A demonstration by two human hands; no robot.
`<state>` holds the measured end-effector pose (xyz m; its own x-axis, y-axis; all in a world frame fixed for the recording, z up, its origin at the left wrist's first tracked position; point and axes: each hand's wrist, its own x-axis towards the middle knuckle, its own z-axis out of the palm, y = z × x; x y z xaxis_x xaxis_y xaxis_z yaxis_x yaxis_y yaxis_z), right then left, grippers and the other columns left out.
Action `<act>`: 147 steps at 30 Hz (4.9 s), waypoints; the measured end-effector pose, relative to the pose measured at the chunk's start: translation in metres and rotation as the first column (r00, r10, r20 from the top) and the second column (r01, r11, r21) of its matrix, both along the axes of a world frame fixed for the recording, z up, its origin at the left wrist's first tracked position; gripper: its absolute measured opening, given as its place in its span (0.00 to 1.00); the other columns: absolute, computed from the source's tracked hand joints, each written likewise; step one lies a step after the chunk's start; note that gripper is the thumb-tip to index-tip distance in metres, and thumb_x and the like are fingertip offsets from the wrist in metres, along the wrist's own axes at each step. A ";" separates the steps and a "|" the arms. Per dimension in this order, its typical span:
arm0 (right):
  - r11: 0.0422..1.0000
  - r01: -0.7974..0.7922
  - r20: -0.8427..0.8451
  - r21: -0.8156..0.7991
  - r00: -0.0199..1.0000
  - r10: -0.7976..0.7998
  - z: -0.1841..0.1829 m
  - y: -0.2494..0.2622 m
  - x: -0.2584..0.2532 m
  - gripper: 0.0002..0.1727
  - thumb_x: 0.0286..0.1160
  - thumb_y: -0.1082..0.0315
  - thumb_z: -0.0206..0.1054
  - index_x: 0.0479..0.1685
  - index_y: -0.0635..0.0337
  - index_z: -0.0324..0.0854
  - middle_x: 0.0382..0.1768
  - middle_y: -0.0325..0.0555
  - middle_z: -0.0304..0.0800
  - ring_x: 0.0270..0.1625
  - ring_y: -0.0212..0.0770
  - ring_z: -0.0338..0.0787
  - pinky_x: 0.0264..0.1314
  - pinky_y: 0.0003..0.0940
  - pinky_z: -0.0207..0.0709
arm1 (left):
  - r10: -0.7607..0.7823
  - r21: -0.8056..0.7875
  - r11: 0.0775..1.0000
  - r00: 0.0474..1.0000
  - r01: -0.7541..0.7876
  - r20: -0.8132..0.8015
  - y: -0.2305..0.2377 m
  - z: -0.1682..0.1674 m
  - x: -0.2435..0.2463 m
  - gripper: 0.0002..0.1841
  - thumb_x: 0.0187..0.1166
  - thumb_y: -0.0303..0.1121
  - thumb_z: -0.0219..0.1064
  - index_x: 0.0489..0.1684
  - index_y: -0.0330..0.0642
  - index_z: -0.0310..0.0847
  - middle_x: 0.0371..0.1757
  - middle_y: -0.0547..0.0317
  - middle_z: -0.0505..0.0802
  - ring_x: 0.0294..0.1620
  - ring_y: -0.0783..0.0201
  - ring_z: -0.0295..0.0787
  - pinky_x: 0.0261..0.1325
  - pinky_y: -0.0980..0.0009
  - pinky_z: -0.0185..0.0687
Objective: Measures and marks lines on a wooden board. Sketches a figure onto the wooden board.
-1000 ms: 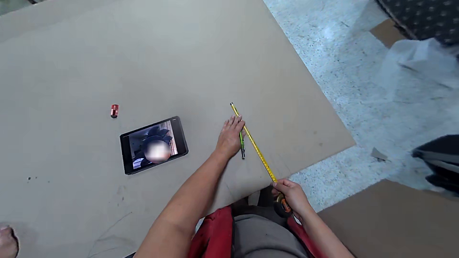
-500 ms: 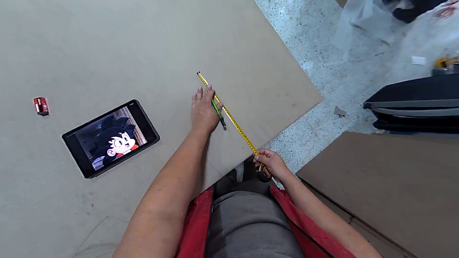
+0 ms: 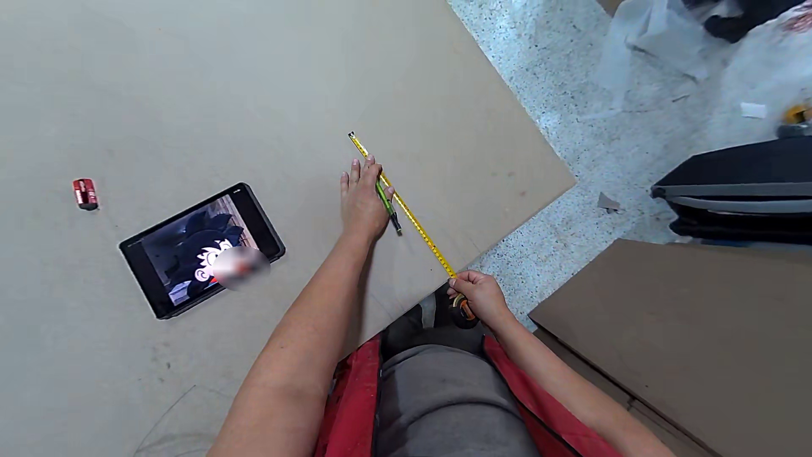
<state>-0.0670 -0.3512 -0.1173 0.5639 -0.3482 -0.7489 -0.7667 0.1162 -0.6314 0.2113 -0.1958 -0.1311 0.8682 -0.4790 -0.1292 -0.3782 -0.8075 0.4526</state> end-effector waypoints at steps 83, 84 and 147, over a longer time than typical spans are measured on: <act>0.984 0.177 0.226 0.016 0.958 -0.176 0.065 -0.160 -0.059 0.18 0.89 0.66 0.54 0.49 0.66 0.90 0.26 0.43 0.90 0.27 0.35 0.87 0.32 0.29 0.84 | 0.468 -0.562 0.441 0.714 -0.700 -0.521 0.032 0.020 0.037 0.09 0.85 0.36 0.67 0.50 0.41 0.91 0.33 0.57 0.95 0.31 0.64 0.93 0.39 0.63 0.92; 0.986 0.165 0.230 0.012 0.959 -0.163 0.063 -0.169 -0.053 0.18 0.89 0.65 0.54 0.49 0.66 0.89 0.26 0.44 0.89 0.26 0.35 0.86 0.32 0.29 0.84 | 0.472 -0.542 0.453 0.706 -0.708 -0.528 0.037 0.021 0.017 0.10 0.85 0.36 0.68 0.50 0.42 0.91 0.34 0.56 0.95 0.31 0.63 0.93 0.40 0.63 0.92; 0.013 -0.382 0.232 -0.924 -0.534 0.813 -0.041 -0.130 0.485 0.37 0.83 0.41 0.50 0.85 0.53 0.73 0.87 0.55 0.69 0.91 0.58 0.64 0.91 0.61 0.58 | 0.777 -0.463 -0.613 -0.378 -0.641 -0.504 -0.080 0.021 -0.186 0.08 0.83 0.29 0.68 0.49 0.35 0.90 0.33 0.52 0.95 0.31 0.61 0.92 0.40 0.62 0.91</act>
<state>0.4183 -0.4810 -0.1579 0.3963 0.8901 0.2250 0.8413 -0.2539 -0.4773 0.0248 -0.2757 -0.1103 0.0648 0.9485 -0.3101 0.3582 0.2679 0.8944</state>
